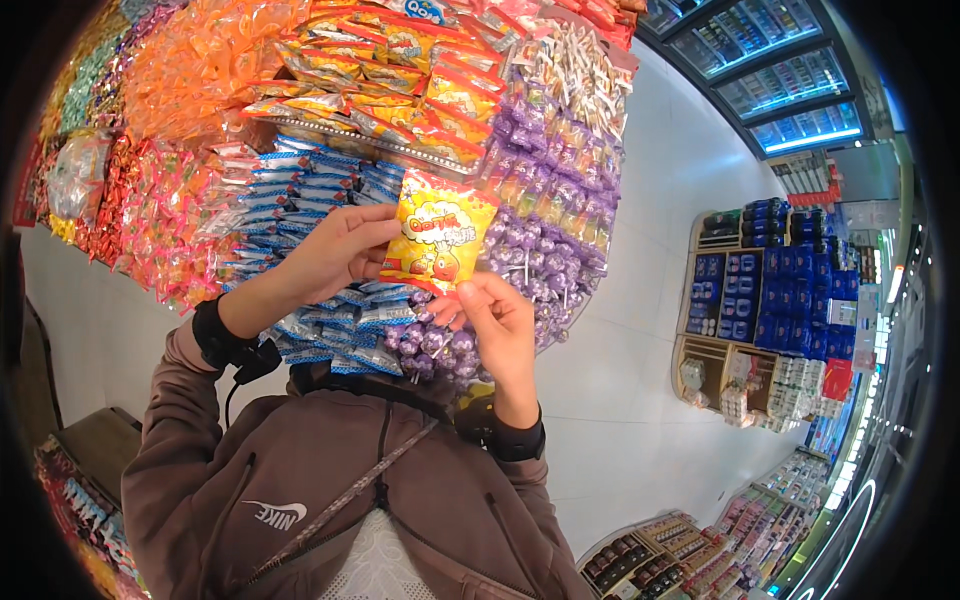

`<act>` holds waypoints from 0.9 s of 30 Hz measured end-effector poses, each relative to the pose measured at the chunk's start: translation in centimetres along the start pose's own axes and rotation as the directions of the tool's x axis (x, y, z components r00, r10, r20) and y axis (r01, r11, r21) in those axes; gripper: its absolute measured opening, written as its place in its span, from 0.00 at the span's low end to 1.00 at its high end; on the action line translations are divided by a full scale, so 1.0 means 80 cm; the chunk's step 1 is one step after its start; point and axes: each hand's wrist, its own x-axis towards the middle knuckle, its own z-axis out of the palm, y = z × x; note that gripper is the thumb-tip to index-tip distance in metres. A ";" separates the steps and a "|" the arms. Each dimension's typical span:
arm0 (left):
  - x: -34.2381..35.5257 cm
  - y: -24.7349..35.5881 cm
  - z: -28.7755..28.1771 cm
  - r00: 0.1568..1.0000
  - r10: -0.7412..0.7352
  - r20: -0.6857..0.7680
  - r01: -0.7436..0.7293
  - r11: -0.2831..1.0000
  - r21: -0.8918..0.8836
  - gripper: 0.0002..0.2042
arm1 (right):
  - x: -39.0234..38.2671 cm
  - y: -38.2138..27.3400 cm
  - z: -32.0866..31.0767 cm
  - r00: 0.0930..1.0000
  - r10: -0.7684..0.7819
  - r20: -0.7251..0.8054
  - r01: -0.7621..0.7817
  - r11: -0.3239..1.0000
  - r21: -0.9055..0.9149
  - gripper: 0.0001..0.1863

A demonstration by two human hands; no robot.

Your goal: Organizing and straightening snack packets on a display table.

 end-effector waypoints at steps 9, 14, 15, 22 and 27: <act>0.004 -0.004 -0.008 1.000 -0.012 0.008 0.013 0.997 -0.076 0.16 | 0.001 0.002 -0.002 1.000 -0.014 -0.009 0.014 1.000 0.008 0.11; 0.005 -0.005 -0.013 1.000 -0.016 -0.003 0.016 0.998 -0.064 0.16 | 0.004 0.002 -0.002 1.000 -0.001 0.009 0.000 1.000 0.031 0.11; 0.007 -0.004 -0.010 1.000 -0.018 -0.001 0.018 0.998 -0.063 0.16 | 0.004 0.001 -0.002 1.000 0.004 0.009 -0.004 0.999 0.036 0.11; 0.005 -0.005 -0.010 1.000 -0.020 0.021 0.021 0.998 -0.066 0.16 | 0.001 0.001 -0.001 1.000 -0.004 0.011 0.004 1.000 0.022 0.11; 0.004 -0.008 -0.012 1.000 -0.022 0.022 0.024 0.997 -0.078 0.16 | 0.001 0.002 -0.002 1.000 -0.007 0.005 0.007 1.000 0.008 0.11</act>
